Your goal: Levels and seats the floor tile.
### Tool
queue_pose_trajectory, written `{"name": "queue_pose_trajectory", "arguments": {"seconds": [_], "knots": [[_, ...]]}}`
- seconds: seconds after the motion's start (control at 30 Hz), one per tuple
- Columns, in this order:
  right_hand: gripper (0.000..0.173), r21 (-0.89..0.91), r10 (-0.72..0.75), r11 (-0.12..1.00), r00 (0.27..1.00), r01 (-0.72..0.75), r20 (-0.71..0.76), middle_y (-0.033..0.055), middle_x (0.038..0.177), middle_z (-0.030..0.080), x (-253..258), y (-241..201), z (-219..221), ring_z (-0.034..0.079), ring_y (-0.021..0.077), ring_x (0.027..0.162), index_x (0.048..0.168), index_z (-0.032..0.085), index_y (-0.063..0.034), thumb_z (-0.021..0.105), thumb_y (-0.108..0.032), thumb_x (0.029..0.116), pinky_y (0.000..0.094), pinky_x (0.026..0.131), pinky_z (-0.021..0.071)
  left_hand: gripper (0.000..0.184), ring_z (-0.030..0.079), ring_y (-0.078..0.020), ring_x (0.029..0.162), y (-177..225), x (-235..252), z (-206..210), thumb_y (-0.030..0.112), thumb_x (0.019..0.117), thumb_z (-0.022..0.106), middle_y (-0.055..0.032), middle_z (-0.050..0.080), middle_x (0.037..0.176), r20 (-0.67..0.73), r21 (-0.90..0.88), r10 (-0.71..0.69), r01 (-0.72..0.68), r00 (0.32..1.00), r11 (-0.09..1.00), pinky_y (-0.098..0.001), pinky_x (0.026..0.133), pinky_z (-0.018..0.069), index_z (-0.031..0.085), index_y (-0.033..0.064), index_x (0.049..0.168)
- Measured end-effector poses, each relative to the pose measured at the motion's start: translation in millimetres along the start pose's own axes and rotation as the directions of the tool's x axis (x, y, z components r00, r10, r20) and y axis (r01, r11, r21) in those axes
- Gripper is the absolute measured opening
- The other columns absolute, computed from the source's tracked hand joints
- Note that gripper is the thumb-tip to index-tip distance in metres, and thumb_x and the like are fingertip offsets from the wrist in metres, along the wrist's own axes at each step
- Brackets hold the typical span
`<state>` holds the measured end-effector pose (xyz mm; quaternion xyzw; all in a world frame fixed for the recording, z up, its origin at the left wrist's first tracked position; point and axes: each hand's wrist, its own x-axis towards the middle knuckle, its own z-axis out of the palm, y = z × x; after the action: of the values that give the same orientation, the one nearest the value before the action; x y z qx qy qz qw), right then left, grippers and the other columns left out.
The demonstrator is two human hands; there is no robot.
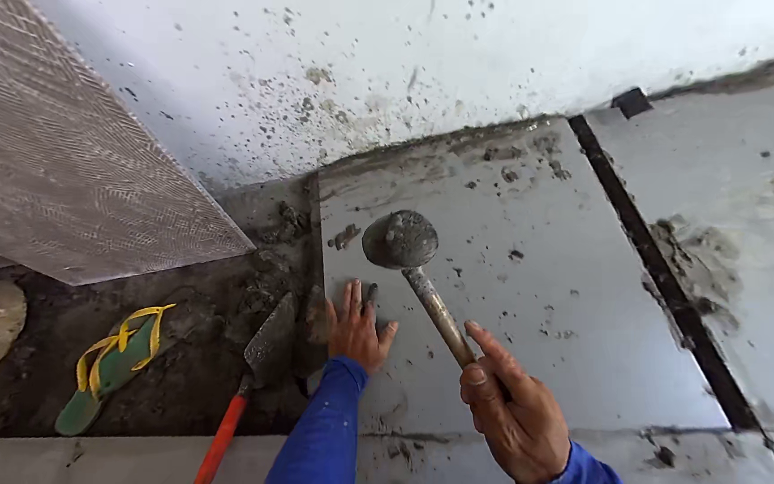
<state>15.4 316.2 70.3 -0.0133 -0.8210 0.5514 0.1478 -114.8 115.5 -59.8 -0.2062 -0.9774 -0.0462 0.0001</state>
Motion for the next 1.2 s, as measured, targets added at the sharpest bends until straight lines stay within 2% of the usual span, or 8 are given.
{"name": "queue_pose_trajectory", "arguments": {"seconds": [0.17,0.33,0.5,0.63,0.77,0.9,1.0,1.2], "knots": [[0.047,-0.066,-0.072,0.995,0.997,0.072,0.004,-0.0022,0.074,0.067,88,4,32,0.058,0.0082,0.05,0.156,0.046,-0.0225,0.04,-0.033,0.1106,0.0306,0.044,0.0545,0.09,0.015,-0.0305,0.159,2,-1,-1,0.081,0.0931,0.025,-0.0109,0.025,0.17,0.132,0.017,-0.029,0.027,0.991,0.999,-0.0703,0.124,0.0066,0.063,0.0162,0.142],[0.045,-0.274,0.311,0.927,0.932,-0.254,0.188,0.0051,0.072,0.068,143,66,77,0.064,0.0201,0.057,0.154,0.049,-0.0247,0.043,-0.03,0.1095,0.0467,0.057,0.0564,0.093,0.015,-0.0289,0.159,5,-1,-8,0.084,0.0908,0.023,-0.0068,0.025,0.171,0.252,-0.05,-0.06,0.075,0.966,0.996,-0.0686,0.124,0.0028,0.057,0.0193,0.147],[0.047,-0.244,0.196,0.956,0.972,-0.161,0.128,-0.0003,0.067,0.064,169,64,94,0.058,0.0129,0.05,0.152,0.053,-0.0249,0.041,-0.034,0.1074,0.0373,0.047,0.0529,0.092,0.021,-0.0291,0.158,5,0,-13,0.084,0.09,0.027,-0.0064,0.027,0.17,0.262,-0.099,-0.06,0.089,0.963,0.991,-0.0696,0.124,0.005,0.057,0.019,0.147],[0.044,-0.319,0.359,0.904,0.91,-0.284,0.208,0.0119,0.078,0.07,202,79,106,0.064,0.0262,0.061,0.154,0.051,-0.023,0.044,-0.027,0.1099,0.0528,0.064,0.0558,0.09,0.026,-0.0303,0.156,6,1,-12,0.084,0.0882,0.032,-0.008,0.032,0.168,0.198,-0.114,-0.046,0.069,0.979,0.991,-0.0697,0.123,0.0105,0.065,0.0171,0.138],[0.043,-0.276,0.265,0.935,0.956,-0.223,0.124,0.0052,0.067,0.065,216,72,112,0.059,0.0192,0.051,0.149,0.055,-0.0238,0.047,-0.029,0.1078,0.0444,0.051,0.053,0.09,0.024,-0.0298,0.157,4,2,-12,0.083,0.0879,0.035,-0.008,0.029,0.169,0.192,-0.136,-0.035,0.062,0.981,0.989,-0.0698,0.123,0.0091,0.062,0.0164,0.141],[0.04,-0.289,0.406,0.891,0.9,-0.351,0.159,0.0089,0.068,0.065,233,76,112,0.059,0.0233,0.053,0.147,0.059,-0.0273,0.05,-0.03,0.108,0.0497,0.055,0.0526,0.091,0.024,-0.0295,0.157,5,-2,-10,0.084,0.0877,0.034,-0.0078,0.029,0.169,0.193,-0.127,-0.04,0.065,0.98,0.99,-0.0689,0.123,0.0097,0.062,0.0163,0.142],[0.041,-0.238,0.323,0.926,0.941,-0.292,0.102,0.0064,0.064,0.063,232,63,114,0.056,0.0187,0.046,0.149,0.056,-0.0236,0.048,-0.027,0.1089,0.0414,0.047,0.0511,0.092,0.026,-0.0296,0.157,4,1,-6,0.085,0.0863,0.035,-0.0079,0.03,0.169,0.152,-0.117,-0.035,0.053,0.988,0.992,-0.0698,0.123,0.0106,0.062,0.0165,0.142],[0.041,-0.267,0.371,0.906,0.919,-0.328,0.13,0.0071,0.066,0.064,235,60,120,0.057,0.0202,0.05,0.149,0.056,-0.0232,0.047,-0.029,0.1095,0.0437,0.052,0.0518,0.092,0.027,-0.0302,0.156,2,1,-5,0.086,0.0854,0.036,-0.0088,0.033,0.168,0.129,-0.109,-0.03,0.044,0.991,0.993,-0.0701,0.122,0.0115,0.066,0.0152,0.137]]}}
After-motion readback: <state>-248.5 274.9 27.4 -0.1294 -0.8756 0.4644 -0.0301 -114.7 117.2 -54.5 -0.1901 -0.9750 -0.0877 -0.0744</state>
